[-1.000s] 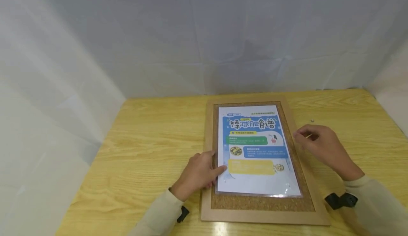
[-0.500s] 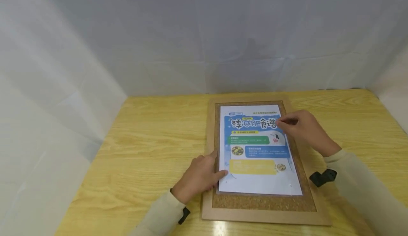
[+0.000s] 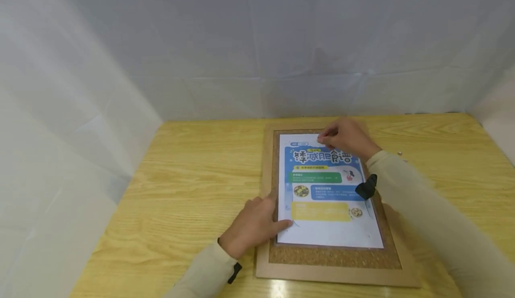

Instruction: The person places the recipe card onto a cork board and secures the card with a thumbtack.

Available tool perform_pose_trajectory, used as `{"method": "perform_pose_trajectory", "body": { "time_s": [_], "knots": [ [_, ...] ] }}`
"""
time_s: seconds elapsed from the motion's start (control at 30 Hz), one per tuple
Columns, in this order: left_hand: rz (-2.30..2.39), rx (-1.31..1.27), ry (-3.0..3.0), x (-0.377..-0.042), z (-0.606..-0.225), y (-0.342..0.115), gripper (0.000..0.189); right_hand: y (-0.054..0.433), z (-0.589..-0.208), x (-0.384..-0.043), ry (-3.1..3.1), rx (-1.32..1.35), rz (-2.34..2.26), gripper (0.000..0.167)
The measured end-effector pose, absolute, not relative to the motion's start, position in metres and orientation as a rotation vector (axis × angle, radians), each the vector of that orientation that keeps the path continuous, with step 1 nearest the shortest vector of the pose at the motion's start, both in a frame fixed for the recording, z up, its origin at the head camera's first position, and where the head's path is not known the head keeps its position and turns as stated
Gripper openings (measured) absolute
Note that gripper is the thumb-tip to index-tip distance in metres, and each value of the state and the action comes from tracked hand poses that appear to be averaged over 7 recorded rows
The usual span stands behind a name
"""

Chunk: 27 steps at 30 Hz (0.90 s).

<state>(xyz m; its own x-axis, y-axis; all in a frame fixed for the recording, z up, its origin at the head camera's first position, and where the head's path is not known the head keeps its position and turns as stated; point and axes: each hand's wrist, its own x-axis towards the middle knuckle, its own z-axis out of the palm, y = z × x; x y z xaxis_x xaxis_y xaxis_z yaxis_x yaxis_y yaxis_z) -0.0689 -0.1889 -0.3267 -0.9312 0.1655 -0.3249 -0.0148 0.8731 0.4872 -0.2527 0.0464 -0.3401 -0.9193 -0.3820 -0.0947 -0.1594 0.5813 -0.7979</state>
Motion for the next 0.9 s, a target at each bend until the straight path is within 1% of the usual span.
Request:
{"method": "perform_pose_trajectory", "body": {
  "time_s": [0.2, 0.33, 0.6, 0.9],
  "knots": [
    [0.682, 0.126, 2.688, -0.067, -0.325, -0.189, 0.093, 0.023, -0.344, -0.267, 2.385, -0.425, -1.346, 0.024],
    [0.664, 0.136, 2.695, -0.067, -0.322, -0.189, 0.093, 0.005, -0.346, -0.274, 2.310, -0.461, -1.392, 0.021],
    [0.619, 0.199, 2.733, -0.069, -0.318, -0.186, 0.080, -0.024, -0.349, -0.283, 2.263, -0.421, -1.377, 0.019],
    [0.562, 0.320, 2.785, -0.068, -0.314, -0.178, 0.071, -0.036, -0.364, -0.292, 2.241, -0.437, -1.416, 0.013]
  ]
}}
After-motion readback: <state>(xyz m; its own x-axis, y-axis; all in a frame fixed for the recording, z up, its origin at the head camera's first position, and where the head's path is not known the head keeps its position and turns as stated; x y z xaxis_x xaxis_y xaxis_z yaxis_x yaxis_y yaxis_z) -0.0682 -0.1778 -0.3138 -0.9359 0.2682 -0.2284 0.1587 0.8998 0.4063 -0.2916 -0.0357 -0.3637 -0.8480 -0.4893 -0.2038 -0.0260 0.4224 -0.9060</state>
